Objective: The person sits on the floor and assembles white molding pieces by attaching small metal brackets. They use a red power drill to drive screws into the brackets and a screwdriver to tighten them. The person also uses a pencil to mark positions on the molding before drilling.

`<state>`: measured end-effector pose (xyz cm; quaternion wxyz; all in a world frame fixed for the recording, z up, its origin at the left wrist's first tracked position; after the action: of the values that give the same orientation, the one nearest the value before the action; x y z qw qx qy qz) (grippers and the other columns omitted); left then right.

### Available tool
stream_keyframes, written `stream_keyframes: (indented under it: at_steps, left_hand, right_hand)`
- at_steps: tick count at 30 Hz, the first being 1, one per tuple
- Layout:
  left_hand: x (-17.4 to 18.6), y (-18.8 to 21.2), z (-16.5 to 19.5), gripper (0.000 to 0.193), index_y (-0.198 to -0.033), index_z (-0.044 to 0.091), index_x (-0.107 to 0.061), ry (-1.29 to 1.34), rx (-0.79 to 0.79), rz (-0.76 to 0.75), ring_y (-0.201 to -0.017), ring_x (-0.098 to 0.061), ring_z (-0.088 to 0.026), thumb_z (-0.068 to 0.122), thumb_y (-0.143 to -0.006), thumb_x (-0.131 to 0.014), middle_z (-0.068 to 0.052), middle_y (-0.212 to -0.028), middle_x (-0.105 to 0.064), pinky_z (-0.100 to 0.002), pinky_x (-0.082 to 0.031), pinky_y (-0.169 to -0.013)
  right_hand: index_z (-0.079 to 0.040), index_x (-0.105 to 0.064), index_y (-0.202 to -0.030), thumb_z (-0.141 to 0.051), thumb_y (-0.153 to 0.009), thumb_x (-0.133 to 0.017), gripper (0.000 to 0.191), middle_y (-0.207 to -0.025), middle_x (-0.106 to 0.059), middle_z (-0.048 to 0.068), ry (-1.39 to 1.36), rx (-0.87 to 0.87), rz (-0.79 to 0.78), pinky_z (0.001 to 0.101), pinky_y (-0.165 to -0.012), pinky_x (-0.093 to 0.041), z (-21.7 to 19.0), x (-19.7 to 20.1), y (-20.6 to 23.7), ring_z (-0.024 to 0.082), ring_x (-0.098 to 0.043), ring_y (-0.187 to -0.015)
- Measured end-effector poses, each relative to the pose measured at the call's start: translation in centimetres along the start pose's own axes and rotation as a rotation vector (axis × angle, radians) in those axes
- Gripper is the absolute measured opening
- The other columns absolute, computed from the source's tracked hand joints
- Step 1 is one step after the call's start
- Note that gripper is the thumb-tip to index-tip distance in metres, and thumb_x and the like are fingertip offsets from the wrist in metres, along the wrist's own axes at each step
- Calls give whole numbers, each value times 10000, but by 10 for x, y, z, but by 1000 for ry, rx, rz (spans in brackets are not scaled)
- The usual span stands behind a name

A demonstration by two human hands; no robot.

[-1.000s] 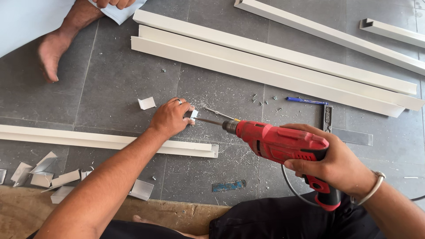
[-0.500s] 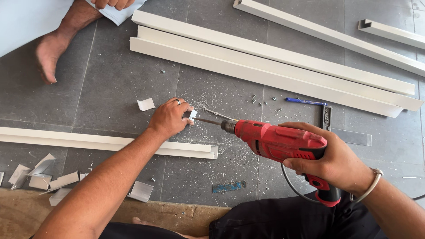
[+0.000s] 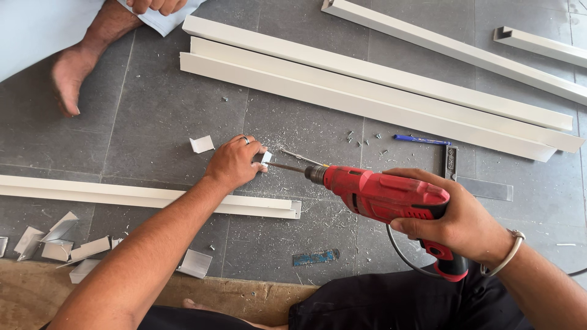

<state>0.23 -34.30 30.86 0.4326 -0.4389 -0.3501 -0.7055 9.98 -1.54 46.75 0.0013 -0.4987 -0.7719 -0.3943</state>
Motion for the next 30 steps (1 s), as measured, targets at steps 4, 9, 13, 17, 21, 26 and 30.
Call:
stream_keyframes:
  at_steps: [4,9,13,17,21,26,30]
  left_hand:
    - [-1,1,0,418,-1085,121,-699,3,8,-14,-1077,-652,-203,341,-767,-857,-30,-1026,-691,-379,-543,-943]
    - [3,1,3,415,-1067,117,-705,10,-14,17,-1077,-654,-207,343,-756,-863,-31,-1027,-694,-380,-544,-944]
    - [1,2,-1,426,-1077,119,-700,5,27,-21,-1074,-651,-209,346,-754,-860,-35,-1034,-686,-384,-551,-924]
    - [0,2,-1,418,-1077,129,-702,6,11,-2,-1088,-654,-214,364,-767,-855,-34,-1038,-692,-395,-551,-934]
    - [-1,-2,-3,407,-1085,129,-696,-18,-3,-27,-1089,-654,-215,348,-779,-850,-39,-1038,-690,-399,-546,-946]
    - [1,-3,-3,419,-1074,123,-692,-26,-18,-27,-1082,-652,-221,350,-763,-859,-42,-1036,-689,-395,-543,-949]
    - [-1,-3,-4,403,-1077,132,-691,-29,-8,-47,-1074,-654,-216,353,-782,-852,-34,-1019,-690,-400,-542,-944]
  right_hand:
    - [-125,-631,-1349,-218,-648,-872,747,-1088,-758,61,56,183,24,341,-892,-569,-18,2,1,175,-749,-984]
    - [-172,-604,-1433,-204,-694,-895,795,-1049,-783,141,29,-43,27,430,-841,-610,-6,1,2,289,-712,-903]
    - [-155,-628,-1381,-241,-623,-888,806,-1083,-773,65,73,153,51,338,-913,-566,-22,2,2,172,-746,-994]
    - [-182,-623,-1383,-284,-623,-894,813,-1076,-758,50,123,129,46,332,-902,-578,-21,3,1,160,-763,-978]
    - [-155,-628,-1394,-252,-653,-888,791,-1103,-762,86,110,115,34,371,-887,-600,-20,1,3,217,-759,-969]
    - [-171,-613,-1390,-267,-621,-881,820,-1092,-759,60,127,189,42,343,-906,-579,-30,0,2,174,-771,-999]
    - [-217,-607,-1391,-311,-618,-899,831,-1032,-788,60,187,133,52,350,-877,-599,-33,0,2,195,-778,-945]
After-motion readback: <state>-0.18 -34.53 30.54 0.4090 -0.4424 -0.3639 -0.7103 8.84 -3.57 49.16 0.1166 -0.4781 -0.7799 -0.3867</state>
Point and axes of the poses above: each hand's wrist, its own y-axis away from the middle knuckle, its own x-axis out of the back of the hand, z = x × y, the point moved 7 cm from there along -y, towards the middle knuckle
